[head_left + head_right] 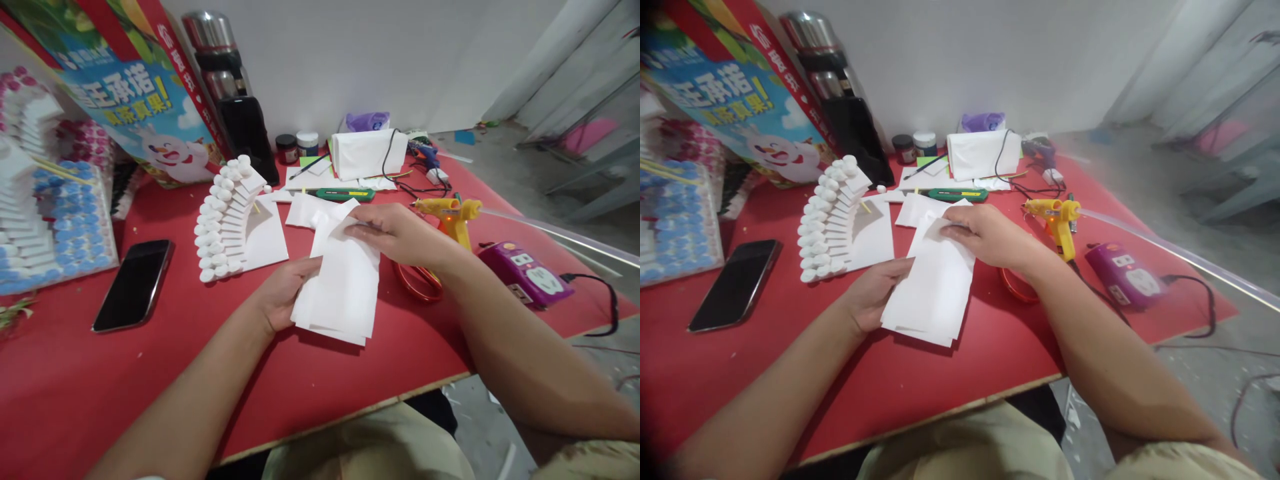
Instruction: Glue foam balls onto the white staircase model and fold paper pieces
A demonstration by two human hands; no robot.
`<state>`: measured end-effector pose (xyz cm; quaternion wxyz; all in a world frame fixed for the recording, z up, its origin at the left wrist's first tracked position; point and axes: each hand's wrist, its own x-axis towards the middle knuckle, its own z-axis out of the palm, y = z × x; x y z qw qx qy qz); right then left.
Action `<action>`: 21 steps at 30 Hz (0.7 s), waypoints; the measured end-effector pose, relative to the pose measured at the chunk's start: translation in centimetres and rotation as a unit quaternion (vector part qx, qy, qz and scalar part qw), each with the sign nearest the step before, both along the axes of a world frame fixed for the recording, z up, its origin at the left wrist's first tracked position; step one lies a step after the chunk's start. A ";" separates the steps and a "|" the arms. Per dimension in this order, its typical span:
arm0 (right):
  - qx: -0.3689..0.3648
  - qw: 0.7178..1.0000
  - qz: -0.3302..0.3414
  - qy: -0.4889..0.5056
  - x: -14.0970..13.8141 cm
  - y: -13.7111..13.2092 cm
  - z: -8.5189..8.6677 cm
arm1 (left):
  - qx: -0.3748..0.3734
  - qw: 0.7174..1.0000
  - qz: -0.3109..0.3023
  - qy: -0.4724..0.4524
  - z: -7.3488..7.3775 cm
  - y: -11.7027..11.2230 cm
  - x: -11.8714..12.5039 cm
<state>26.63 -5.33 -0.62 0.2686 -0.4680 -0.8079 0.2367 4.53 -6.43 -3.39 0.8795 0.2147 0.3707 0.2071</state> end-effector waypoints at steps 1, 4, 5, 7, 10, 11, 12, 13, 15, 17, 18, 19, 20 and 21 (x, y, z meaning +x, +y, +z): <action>-0.007 1.000 0.004 -0.003 -0.1 0.0 0.0 | -0.008 1.000 0.001 -0.002 0.1 0.0 0.1; -0.011 1.000 0.005 -0.012 -0.6 -0.1 -0.2 | -0.011 0.998 0.014 -0.052 0.2 0.0 0.3; -0.011 1.000 0.000 -0.012 -0.8 -0.1 -0.2 | -0.005 0.997 0.017 -0.071 0.1 0.0 0.4; -0.008 1.000 -0.018 -0.013 -1.1 -0.2 -0.3 | 0.004 0.995 0.014 -0.097 0.0 0.0 0.5; 0.005 0.999 -0.045 -0.019 -1.5 -0.3 -0.4 | 0.007 0.996 0.001 -0.091 -0.2 -0.2 0.5; 0.009 0.998 -0.052 -0.022 -1.6 -0.3 -0.5 | 0.010 0.997 0.002 -0.076 -0.2 -0.2 0.5; 0.011 0.998 -0.057 -0.023 -1.6 -0.2 -0.6 | 0.014 0.998 0.003 -0.058 -0.3 -0.3 0.4; 0.013 0.998 -0.060 -0.024 -1.7 -0.2 -0.6 | 0.017 0.999 0.005 -0.040 -0.3 -0.3 0.4; 0.013 0.998 -0.061 -0.027 -1.7 -0.2 -0.7 | 0.024 1.000 0.005 -0.015 -0.4 -0.4 0.2; 0.010 0.998 -0.060 -0.030 -1.9 -0.3 -0.7 | 0.031 0.999 0.001 -0.009 -0.5 -0.4 0.2; 0.006 0.998 -0.057 -0.033 -2.0 -0.4 -0.7 | 0.037 0.999 -0.001 -0.009 -0.6 -0.4 0.2; 0.002 0.998 -0.057 -0.034 -2.1 -0.4 -0.7 | 0.043 0.999 -0.001 -0.008 -0.6 -0.4 0.2; -0.002 0.998 -0.057 -0.036 -2.2 -0.5 -0.7 | 0.048 0.999 -0.001 -0.006 -0.7 -0.4 0.2; -0.002 0.998 -0.058 -0.038 -2.2 -0.5 -0.6 | 0.051 0.999 -0.004 -0.006 -0.7 -0.4 0.1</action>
